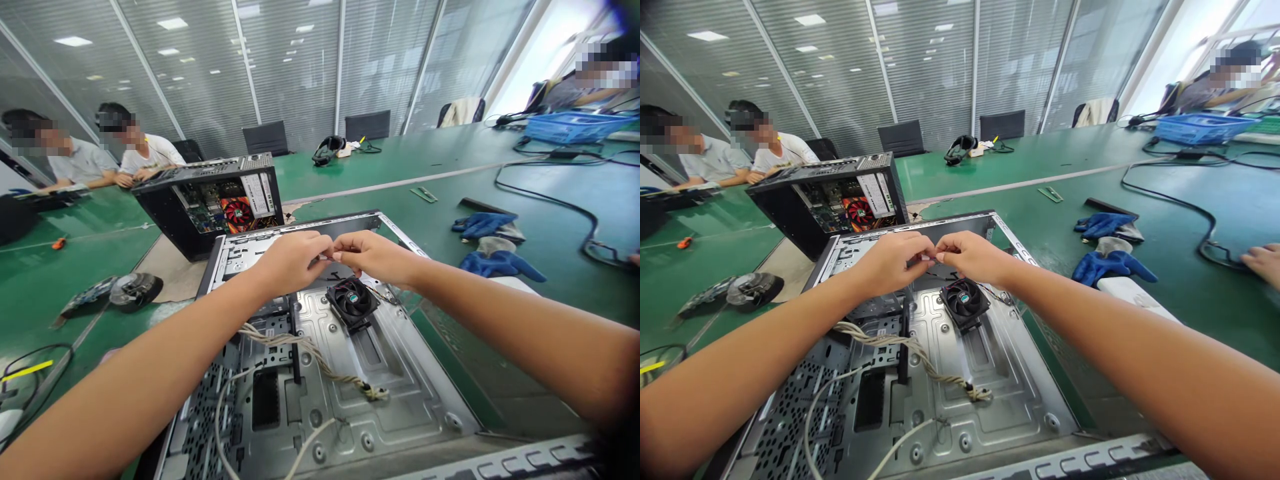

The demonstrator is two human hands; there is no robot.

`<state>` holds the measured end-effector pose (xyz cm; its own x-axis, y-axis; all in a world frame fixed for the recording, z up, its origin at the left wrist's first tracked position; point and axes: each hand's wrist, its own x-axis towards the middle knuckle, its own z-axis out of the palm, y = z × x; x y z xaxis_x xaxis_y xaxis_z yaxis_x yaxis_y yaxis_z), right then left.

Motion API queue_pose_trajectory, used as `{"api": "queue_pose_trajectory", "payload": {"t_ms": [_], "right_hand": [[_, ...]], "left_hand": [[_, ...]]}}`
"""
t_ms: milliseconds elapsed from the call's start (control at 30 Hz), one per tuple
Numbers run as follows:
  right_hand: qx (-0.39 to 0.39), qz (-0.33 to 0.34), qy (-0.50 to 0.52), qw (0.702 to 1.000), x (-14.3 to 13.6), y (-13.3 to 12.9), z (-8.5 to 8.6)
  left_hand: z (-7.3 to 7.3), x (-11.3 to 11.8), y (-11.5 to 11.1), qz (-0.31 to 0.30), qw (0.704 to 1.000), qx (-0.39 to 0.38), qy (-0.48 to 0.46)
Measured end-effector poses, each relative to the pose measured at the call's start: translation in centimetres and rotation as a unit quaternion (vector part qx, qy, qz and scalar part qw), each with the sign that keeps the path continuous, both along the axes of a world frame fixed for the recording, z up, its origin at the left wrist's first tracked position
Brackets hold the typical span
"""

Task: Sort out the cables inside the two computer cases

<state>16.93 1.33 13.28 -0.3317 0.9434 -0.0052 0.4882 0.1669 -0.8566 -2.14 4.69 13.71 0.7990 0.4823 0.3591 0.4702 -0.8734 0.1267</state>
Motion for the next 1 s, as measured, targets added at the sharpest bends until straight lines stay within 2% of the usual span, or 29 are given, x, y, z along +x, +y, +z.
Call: {"api": "queue_pose_trajectory", "payload": {"t_ms": [67,133,300,367,433,567,667,767,900,1000], "right_hand": [[0.002,-0.008,0.005,1.000,0.0,0.0,-0.1],[0.012,-0.018,0.002,1.000,0.1,0.0,-0.3],[0.057,-0.010,-0.025,0.998,0.4,0.4,-1.0],[0.062,-0.003,-0.029,0.998,0.4,0.5,-1.1],[0.055,-0.001,-0.036,0.998,0.3,0.5,-0.9],[0.039,0.000,-0.026,0.999,0.2,0.4,-0.6],[0.033,0.000,-0.016,0.999,0.2,0.4,-0.5],[0.026,-0.002,-0.007,1.000,0.2,0.3,-0.5],[0.011,0.000,-0.008,1.000,0.1,0.2,-0.4],[0.016,-0.004,-0.016,1.000,0.2,0.2,-0.5]], "left_hand": [[0.0,0.1,-0.1,0.025,0.999,-0.032,-0.021],[0.2,0.3,-0.1,0.056,0.992,-0.100,-0.056],[0.7,0.4,0.0,0.108,0.941,-0.304,-0.102],[0.7,0.4,0.1,0.110,0.932,-0.332,-0.099],[0.5,0.3,0.1,0.094,0.950,-0.284,-0.091],[0.1,0.1,0.1,0.046,0.991,-0.104,-0.065],[0.1,0.0,0.1,0.020,0.999,-0.027,-0.024],[0.3,-0.1,0.1,0.020,0.999,0.029,0.021],[0.3,-0.1,0.0,0.038,0.997,0.061,0.033],[0.2,0.1,0.1,0.049,0.999,-0.013,-0.012]]}}
